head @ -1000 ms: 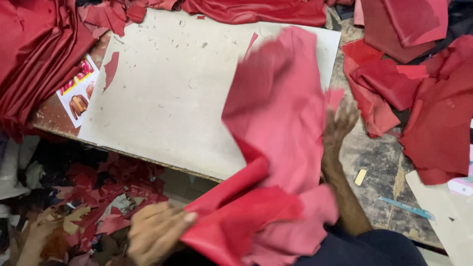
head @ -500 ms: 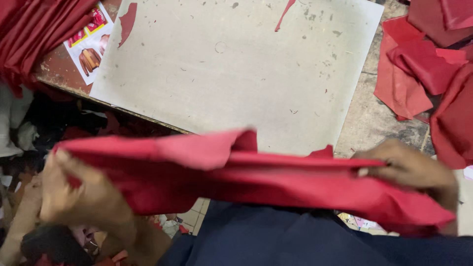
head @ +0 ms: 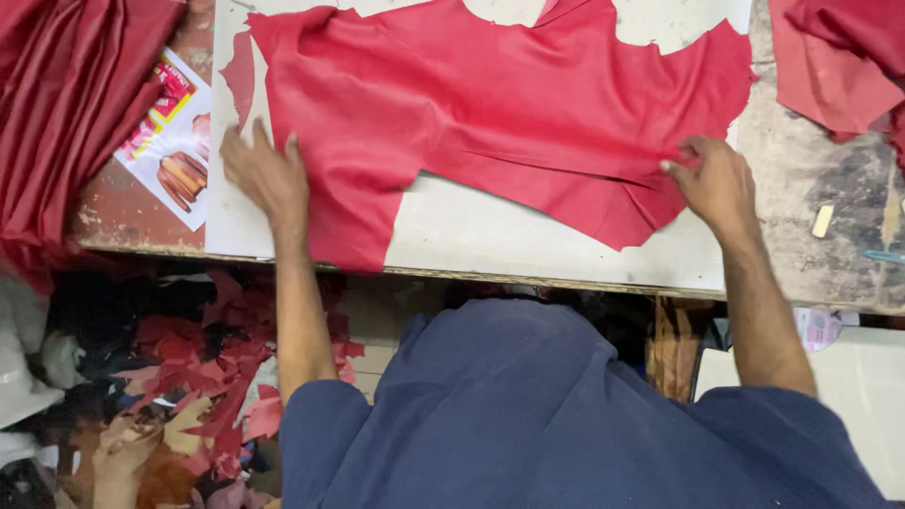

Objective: The person lays a large red fabric sheet on a work table, smooths it, and places a cardboard template on top. They trace the template outline onto the fabric with a pen, then use a utility knife to cut along the traced lines.

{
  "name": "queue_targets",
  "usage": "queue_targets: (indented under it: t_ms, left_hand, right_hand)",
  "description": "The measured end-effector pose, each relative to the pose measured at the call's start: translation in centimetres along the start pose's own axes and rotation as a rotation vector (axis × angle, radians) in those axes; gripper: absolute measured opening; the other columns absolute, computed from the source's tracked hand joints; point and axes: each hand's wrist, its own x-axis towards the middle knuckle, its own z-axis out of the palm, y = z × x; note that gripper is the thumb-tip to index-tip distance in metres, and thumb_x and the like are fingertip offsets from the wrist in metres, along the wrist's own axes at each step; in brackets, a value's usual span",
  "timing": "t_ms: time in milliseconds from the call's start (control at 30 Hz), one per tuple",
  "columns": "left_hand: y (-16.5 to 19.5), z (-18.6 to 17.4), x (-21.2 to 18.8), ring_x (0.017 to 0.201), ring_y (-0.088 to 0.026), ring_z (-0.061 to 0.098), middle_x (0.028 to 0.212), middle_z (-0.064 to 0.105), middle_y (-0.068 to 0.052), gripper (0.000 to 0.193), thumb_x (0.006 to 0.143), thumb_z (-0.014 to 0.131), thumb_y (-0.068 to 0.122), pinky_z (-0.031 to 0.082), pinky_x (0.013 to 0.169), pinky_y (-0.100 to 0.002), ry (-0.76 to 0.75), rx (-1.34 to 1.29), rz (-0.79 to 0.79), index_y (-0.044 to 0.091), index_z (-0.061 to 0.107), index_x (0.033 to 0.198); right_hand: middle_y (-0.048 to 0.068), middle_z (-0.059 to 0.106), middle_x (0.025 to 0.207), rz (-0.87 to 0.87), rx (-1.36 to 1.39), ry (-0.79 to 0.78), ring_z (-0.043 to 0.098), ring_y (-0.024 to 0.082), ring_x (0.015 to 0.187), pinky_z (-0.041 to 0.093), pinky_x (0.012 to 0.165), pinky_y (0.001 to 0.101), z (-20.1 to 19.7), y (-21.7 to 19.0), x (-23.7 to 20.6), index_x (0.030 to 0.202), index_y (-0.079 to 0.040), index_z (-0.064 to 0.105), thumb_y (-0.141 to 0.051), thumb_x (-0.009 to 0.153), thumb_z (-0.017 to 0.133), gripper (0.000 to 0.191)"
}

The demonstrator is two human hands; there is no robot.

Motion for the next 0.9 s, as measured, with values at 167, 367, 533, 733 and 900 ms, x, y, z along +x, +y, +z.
queue_targets:
  t_ms: [167,367,533,733,900]
  left_hand:
    - [-7.1,1.0,-4.5,0.121,-0.043,0.045,0.126,0.047,-0.025,0.061,0.086,0.09,0.04,0.041,0.097,-0.058,-0.237,-0.291,-0.374,-0.002,0.061,0.12]
    - [-4.6,2.7,-4.2,0.114,-0.037,0.054,0.115,0.061,-0.021,0.041,0.084,0.089,0.029,0.044,0.102,-0.05,-0.361,-0.371,-0.17,-0.001,0.07,0.106]
    - [-6.1,1.2,-4.8,0.126,-0.029,0.056,0.131,0.065,-0.015,0.053,0.091,0.08,0.026,0.042,0.115,-0.045,-0.754,-1.908,-0.622,-0.002,0.062,0.133]
    - [-4.3,2.3,-7.0,0.141,-0.033,0.052,0.154,0.052,-0.019,0.095,0.094,0.057,0.068,0.042,0.12,-0.047,-0.731,-2.417,-0.849,-0.002,0.04,0.155]
    - [-1.3,4.5,-2.8,0.143,-0.035,0.048,0.159,0.043,-0.016,0.096,0.094,0.051,0.073,0.04,0.121,-0.052,-0.595,-2.525,-0.755,0.005,0.031,0.16]
  right_hand:
    - [0.025,0.064,0.102,0.362,-0.095,0.235,0.065,0.043,0.089,0.052,0.074,0.0532,5.4,1.4,-7.0,0.109,0.006,0.067,-0.034,0.089,0.09,0.05]
    - [0.019,0.064,0.104,0.527,-0.016,0.254,0.066,0.034,0.096,0.054,0.089,0.0478,11.9,4.2,-7.6,0.1,-0.001,0.069,-0.025,0.1,0.085,0.029]
    - [0.021,0.049,0.13,0.291,0.308,0.495,0.063,0.029,0.108,0.061,0.088,0.037,12.9,6.8,-7.5,0.112,0.001,0.062,0.0,0.098,0.079,0.022]
    - [0.02,0.053,0.131,0.536,0.874,0.402,0.065,0.026,0.111,0.061,0.087,0.0353,11.7,4.8,-6.9,0.16,-0.014,0.02,0.001,0.096,0.081,0.09]
    - [0.017,0.05,0.154,0.516,1.182,0.119,0.065,0.027,0.124,0.06,0.088,0.0399,8.4,1.2,-2.2,0.165,-0.017,0.028,0.003,0.099,0.067,0.079]
